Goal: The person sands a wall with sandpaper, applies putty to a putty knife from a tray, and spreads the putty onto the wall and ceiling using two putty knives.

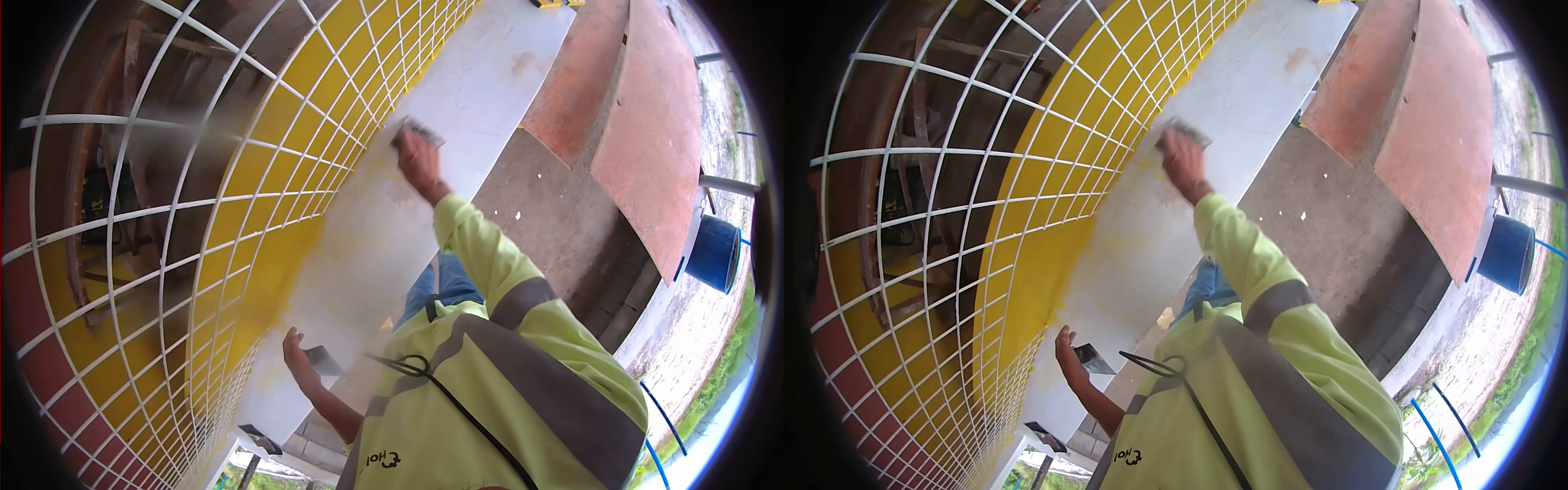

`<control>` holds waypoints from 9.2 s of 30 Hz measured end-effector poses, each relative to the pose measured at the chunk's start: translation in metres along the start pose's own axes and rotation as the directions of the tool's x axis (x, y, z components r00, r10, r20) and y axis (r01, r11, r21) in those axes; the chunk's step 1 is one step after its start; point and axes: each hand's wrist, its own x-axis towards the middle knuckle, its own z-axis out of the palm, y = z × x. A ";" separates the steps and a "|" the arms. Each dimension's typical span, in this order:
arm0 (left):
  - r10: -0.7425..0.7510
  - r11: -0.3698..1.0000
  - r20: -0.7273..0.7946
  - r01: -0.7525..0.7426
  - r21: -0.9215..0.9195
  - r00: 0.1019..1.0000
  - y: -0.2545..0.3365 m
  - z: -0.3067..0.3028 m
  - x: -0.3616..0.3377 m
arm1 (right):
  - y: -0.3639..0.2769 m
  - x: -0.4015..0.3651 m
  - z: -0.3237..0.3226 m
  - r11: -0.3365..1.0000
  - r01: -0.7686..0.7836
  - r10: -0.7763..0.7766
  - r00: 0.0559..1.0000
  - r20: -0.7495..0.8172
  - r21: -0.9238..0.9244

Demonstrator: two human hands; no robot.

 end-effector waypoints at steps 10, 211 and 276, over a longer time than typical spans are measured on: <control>0.014 0.999 0.000 -0.014 -0.031 1.000 -0.016 -0.001 -0.009 | 0.001 0.016 -0.081 0.988 -0.153 0.153 0.986 -0.062 0.003; -0.826 0.046 0.563 -0.995 0.083 0.009 -0.794 0.603 -1.103 | 0.401 -1.538 -0.818 -0.594 -0.800 0.541 -0.474 -0.695 0.084; -0.760 0.103 0.642 -0.994 -0.034 -0.101 -0.759 0.587 -1.140 | 0.309 -1.525 -0.844 -0.026 -0.064 0.786 -0.618 -0.019 0.998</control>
